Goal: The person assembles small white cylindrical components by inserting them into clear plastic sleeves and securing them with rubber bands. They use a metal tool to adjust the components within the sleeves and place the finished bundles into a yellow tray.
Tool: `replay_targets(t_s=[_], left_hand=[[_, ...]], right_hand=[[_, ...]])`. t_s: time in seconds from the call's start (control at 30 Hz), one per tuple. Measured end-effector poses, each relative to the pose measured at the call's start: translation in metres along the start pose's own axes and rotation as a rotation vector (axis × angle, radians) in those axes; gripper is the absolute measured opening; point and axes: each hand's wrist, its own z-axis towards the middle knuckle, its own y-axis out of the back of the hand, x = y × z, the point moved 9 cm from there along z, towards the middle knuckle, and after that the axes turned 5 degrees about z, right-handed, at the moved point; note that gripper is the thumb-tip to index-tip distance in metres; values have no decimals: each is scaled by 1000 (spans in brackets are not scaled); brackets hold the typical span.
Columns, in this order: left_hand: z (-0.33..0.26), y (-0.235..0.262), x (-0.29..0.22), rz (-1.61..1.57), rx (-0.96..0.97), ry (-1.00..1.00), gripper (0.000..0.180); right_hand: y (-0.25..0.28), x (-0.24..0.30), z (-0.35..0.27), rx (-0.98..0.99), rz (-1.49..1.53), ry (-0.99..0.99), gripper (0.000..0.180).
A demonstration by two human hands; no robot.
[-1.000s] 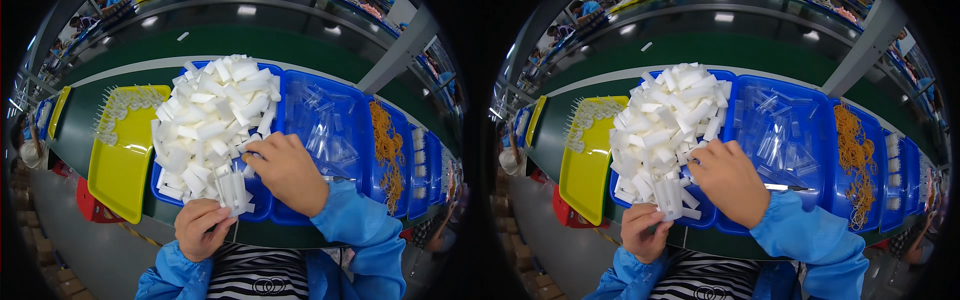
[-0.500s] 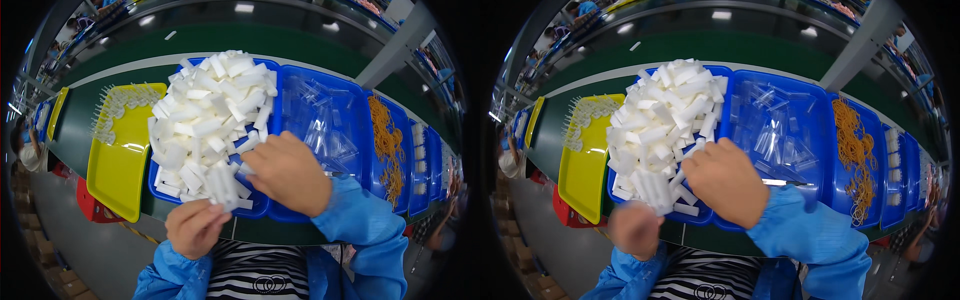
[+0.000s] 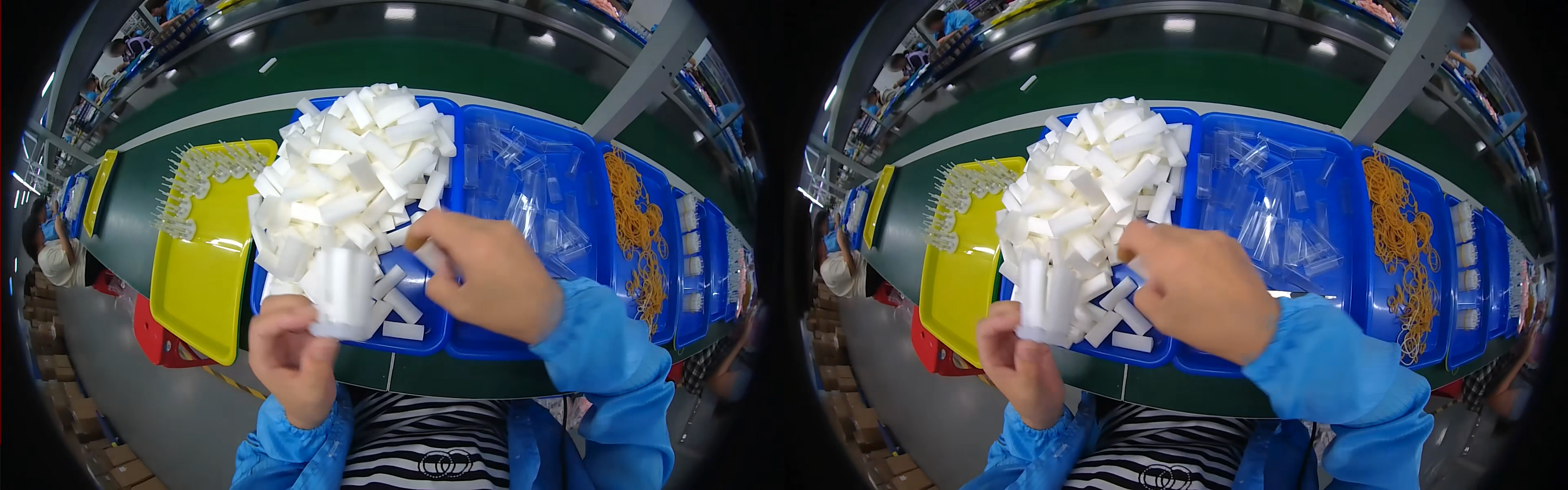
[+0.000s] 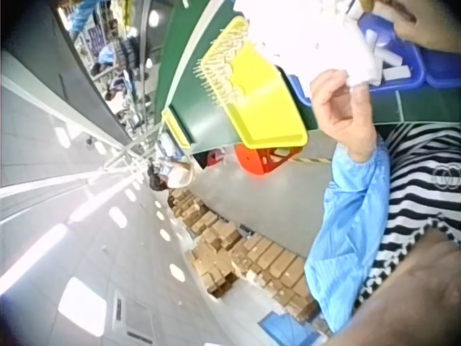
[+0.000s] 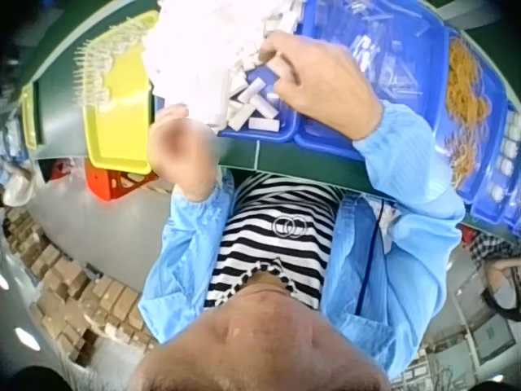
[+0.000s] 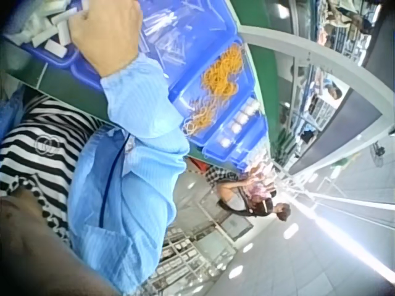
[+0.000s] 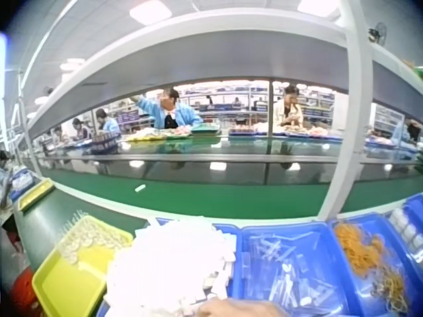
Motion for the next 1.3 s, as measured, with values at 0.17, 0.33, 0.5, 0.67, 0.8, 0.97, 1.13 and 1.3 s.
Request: replay_targets(t_s=[0.17,0.33,0.5,0.67,0.8,0.97,1.13,1.3], left_hand=[[-12,-59,-39,212,501,-325,40],[-35,-94,-51,345,708,-640,35],[-33,-105,-51,410,755,-669,37],[-36,-98,-36,392,805,-639,38],[-28,-103,-55,361,748,-725,35],[-28,-86,-63,243,621,-747,34],[-31,-82,-50,105,683,-575,27],[-13,-80,-38,-136,555,-248,25]], right_hand=[[37,-34,-17,-211,718,-246,30],[28,-37,-41,-287,909,-318,25],[29,-30,-56,-147,712,-260,19],[21,-23,-56,-5,595,-330,13],[36,-20,-73,-143,494,-268,15],[25,-4,-77,40,322,-122,27],[12,-16,-85,83,605,-266,23],[16,-20,-87,-155,837,-299,25]])
